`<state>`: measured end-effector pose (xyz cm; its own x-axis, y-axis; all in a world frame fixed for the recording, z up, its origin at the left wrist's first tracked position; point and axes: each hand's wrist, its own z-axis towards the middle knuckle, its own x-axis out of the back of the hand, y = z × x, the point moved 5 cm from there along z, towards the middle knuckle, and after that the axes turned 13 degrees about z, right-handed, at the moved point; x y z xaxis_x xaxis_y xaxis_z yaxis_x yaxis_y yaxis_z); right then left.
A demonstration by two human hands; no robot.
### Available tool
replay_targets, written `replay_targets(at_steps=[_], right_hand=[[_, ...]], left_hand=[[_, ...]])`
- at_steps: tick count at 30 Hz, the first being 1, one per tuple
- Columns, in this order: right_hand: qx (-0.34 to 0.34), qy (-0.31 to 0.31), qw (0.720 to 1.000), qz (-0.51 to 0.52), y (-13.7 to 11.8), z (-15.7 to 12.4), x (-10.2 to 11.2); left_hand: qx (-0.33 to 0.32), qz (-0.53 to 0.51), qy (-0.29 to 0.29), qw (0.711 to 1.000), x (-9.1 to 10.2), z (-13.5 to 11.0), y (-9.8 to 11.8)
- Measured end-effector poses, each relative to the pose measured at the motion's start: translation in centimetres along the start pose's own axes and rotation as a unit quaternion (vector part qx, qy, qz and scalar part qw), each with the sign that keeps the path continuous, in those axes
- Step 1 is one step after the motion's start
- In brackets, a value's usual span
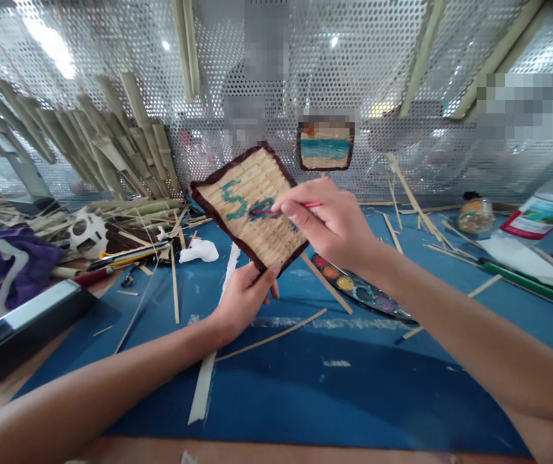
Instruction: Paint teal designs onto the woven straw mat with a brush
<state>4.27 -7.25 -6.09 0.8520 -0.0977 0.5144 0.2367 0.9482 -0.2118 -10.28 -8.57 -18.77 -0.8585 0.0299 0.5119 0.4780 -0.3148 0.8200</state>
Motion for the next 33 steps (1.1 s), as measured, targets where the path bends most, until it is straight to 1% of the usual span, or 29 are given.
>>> replay_targets(at_steps=[2, 5, 6, 9, 10, 14, 18, 19, 22, 23, 26, 27, 31, 33], right_hand=[[0.005, -0.001, 1.0, 0.0, -0.1, 0.0, -0.2], [-0.009, 0.027, 1.0, -0.002, 0.1, 0.0, -0.1], [-0.012, 0.026, 1.0, 0.007, 0.1, 0.0, -0.2], [0.005, -0.011, 0.999, 0.038, -0.3, -0.1, -0.7], [0.01, -0.012, 0.999, 0.038, -0.4, -0.1, -0.7], [0.002, 0.03, 0.999, 0.015, -0.5, -0.2, 0.0], [0.036, -0.019, 0.998, 0.037, -1.0, -0.1, -0.4], [0.037, -0.016, 0.999, 0.036, -1.0, -0.1, -0.4], [0.018, 0.031, 0.999, 0.03, -0.8, -0.2, -0.1], [0.018, 0.033, 0.999, 0.036, -0.9, -0.2, -0.1], [0.046, -0.008, 0.998, 0.052, -1.2, -0.3, -0.7], [0.051, -0.012, 0.997, 0.048, -1.3, -0.3, -0.7], [0.036, 0.044, 0.998, 0.014, -1.0, -0.3, 0.0], [0.043, 0.032, 0.998, 0.015, -1.1, -0.4, -0.3]], left_hand=[[-0.006, -0.007, 0.011, 1.0, 0.1, 0.0, -0.1], [-0.011, -0.021, 0.009, 1.0, 0.0, 0.1, -0.1], [-0.01, -0.025, 0.005, 1.0, 0.0, 0.1, -0.1], [-0.01, -0.034, -0.003, 0.999, -0.1, 0.1, 0.0], [-0.012, -0.034, -0.004, 0.999, -0.1, 0.0, 0.1], [-0.027, -0.024, -0.004, 0.999, 0.0, -0.1, 0.3], [-0.03, -0.013, -0.008, 0.999, 0.0, -0.2, 0.2], [-0.031, -0.009, -0.006, 0.999, 0.1, -0.2, 0.2], [-0.03, -0.002, -0.001, 1.0, 0.1, -0.3, 0.3], [-0.03, 0.001, -0.002, 1.0, 0.1, -0.3, 0.3], [-0.033, 0.014, -0.004, 0.999, 0.2, -0.3, 0.5], [-0.034, 0.014, -0.001, 0.999, 0.2, -0.3, 0.5], [-0.031, 0.013, 0.003, 0.999, 0.2, -0.2, 0.3], [-0.03, 0.016, -0.002, 0.999, 0.2, -0.2, 0.2]])
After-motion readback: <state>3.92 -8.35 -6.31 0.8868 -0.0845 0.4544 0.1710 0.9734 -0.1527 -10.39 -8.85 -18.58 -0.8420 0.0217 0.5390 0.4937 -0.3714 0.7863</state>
